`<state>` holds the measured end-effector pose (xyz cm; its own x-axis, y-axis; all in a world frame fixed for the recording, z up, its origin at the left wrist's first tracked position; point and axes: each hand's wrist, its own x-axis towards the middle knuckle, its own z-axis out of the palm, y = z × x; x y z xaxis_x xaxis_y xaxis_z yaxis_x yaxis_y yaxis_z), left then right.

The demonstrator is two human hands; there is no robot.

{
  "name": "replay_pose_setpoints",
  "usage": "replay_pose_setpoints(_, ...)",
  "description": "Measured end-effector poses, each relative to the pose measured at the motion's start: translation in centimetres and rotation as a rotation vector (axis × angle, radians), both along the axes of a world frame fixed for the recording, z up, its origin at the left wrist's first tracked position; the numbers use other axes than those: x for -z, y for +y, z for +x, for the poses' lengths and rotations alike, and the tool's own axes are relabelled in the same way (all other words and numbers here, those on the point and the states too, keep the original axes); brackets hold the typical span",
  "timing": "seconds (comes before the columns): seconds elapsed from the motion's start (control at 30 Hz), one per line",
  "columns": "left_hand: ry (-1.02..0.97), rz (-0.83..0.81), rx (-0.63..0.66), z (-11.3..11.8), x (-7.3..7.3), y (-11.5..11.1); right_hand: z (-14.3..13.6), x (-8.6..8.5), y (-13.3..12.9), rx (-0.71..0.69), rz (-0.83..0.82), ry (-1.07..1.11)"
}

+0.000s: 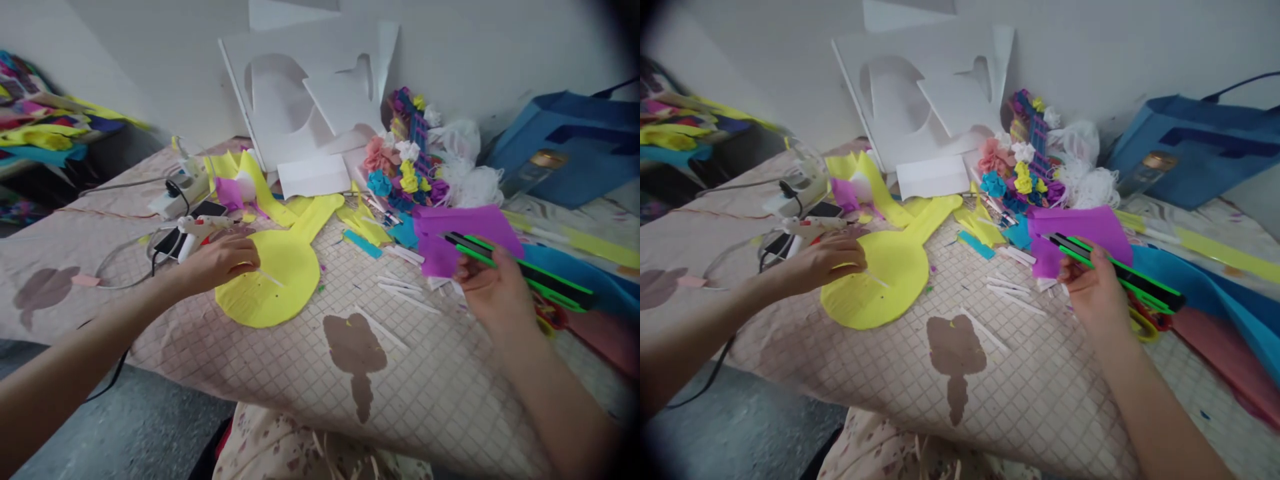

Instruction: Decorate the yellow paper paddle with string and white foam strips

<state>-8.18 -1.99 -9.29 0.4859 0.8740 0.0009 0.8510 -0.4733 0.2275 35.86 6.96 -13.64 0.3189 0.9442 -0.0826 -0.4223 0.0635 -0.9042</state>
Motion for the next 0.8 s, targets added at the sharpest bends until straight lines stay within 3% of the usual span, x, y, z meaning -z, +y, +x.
replay_pose_setpoints(0.17,-0.152,0.021,0.041,-1.5,0.7,0.6,0.0,0.2,0.1,0.015,0.016,-0.054)
replay_pose_setpoints(0.3,-0.228,0.130,-0.137,-3.1,-0.1,0.0,-0.1,0.0,0.0,0.044,0.020,-0.019)
replay_pose_setpoints(0.37,-0.211,0.145,-0.161,-3.4,-0.2,-0.4,0.0,0.1,0.0,0.047,0.028,-0.009)
replay_pose_setpoints(0.63,-0.178,0.104,0.028,-1.2,2.0,-0.4,1.0,1.1,0.4,-0.047,0.067,-0.042)
replay_pose_setpoints(0.8,-0.113,0.098,0.087,-1.0,2.2,-0.1,0.8,0.7,0.4,-0.035,0.066,0.004)
